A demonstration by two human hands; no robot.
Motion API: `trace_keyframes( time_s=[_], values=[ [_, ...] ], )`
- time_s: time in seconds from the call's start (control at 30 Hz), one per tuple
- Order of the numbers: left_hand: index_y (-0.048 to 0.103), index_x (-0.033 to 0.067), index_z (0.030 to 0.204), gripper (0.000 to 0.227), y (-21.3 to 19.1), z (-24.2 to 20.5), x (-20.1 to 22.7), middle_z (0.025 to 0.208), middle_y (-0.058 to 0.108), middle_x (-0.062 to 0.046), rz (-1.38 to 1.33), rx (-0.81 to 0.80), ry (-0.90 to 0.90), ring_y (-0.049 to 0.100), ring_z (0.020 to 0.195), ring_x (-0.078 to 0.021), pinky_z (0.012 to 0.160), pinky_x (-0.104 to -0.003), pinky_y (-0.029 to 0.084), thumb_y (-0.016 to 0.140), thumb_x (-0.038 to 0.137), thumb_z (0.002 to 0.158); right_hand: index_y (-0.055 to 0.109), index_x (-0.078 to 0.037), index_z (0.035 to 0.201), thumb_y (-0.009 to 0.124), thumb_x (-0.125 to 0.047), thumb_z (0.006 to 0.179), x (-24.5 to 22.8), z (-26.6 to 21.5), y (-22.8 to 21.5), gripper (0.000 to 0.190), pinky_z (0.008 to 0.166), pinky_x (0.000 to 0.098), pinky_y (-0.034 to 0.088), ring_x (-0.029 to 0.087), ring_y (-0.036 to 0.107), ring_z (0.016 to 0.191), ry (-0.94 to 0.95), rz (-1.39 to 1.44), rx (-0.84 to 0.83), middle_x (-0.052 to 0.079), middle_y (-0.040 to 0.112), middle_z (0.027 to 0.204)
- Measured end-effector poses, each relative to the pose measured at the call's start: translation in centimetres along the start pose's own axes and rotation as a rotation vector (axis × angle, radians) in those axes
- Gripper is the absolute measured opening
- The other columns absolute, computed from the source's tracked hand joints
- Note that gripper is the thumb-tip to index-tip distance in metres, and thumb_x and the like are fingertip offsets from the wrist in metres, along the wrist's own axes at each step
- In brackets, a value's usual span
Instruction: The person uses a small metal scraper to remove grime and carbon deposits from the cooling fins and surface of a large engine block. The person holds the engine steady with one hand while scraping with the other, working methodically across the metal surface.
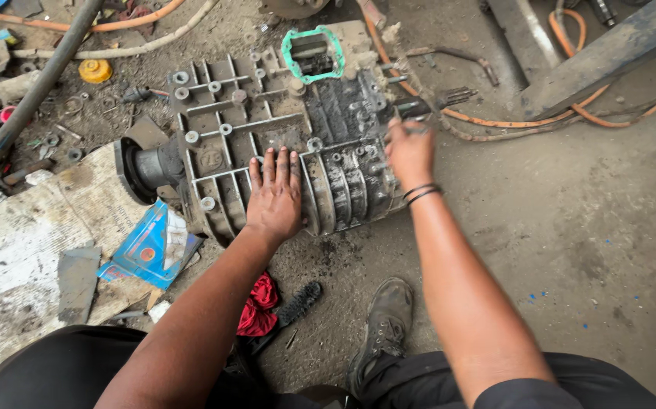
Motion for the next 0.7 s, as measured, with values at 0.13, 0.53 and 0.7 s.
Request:
trace_keyframes(
  time_s=[0.13,0.53,0.7],
  values=[
    [0.008,-0.0023,0.161,0.121,-0.3,-0.2,0.0,0.169,0.011,-0.022,-0.001,-0.022,-0.007,0.007,0.157,-0.0415,0.125,-0.057,0.003,0.080,0.048,0.079,0.069,0.003,0.083,0.067,-0.021,0.101,0.8,-2.6,0.8,0.030,0.052,0.0261,0.045,0.014,0.060,0.053,-0.180,-0.266,0.106,0.006,0.064,0.063],
    [-0.005,-0.0002,0.162,0.122,-0.7,0.0,0.3,0.170,-0.002,-0.022,0.051,-0.177,-0.034,-0.006,0.156,-0.0402,0.124,-0.057,-0.003,0.075,0.050,0.085,0.072,0.004,0.099,0.063,-0.008,0.099,4.2,-1.8,-0.4,0.015,0.050,0.0250,0.051,0.009,0.060,0.054,-0.059,0.207,0.007,0.004,0.067,0.072],
    [-0.003,-0.0001,0.162,0.121,-0.5,0.1,0.3,0.170,0.000,-0.022,0.051,-0.147,-0.030,-0.004,0.157,-0.0397,0.124,-0.058,-0.002,0.075,0.050,0.084,0.075,-0.002,0.098,0.067,-0.014,0.094,1.9,-4.3,-0.9,0.016,0.050,0.0277,0.049,0.011,0.065,0.053,-0.103,-0.286,0.028,0.005,0.071,0.067]
  ],
)
Point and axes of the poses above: each hand's wrist, its own z-axis towards the middle knuckle, its own y-axis out of the palm, x = y × z, the point moved 4 cm from there along z, towards the middle knuckle
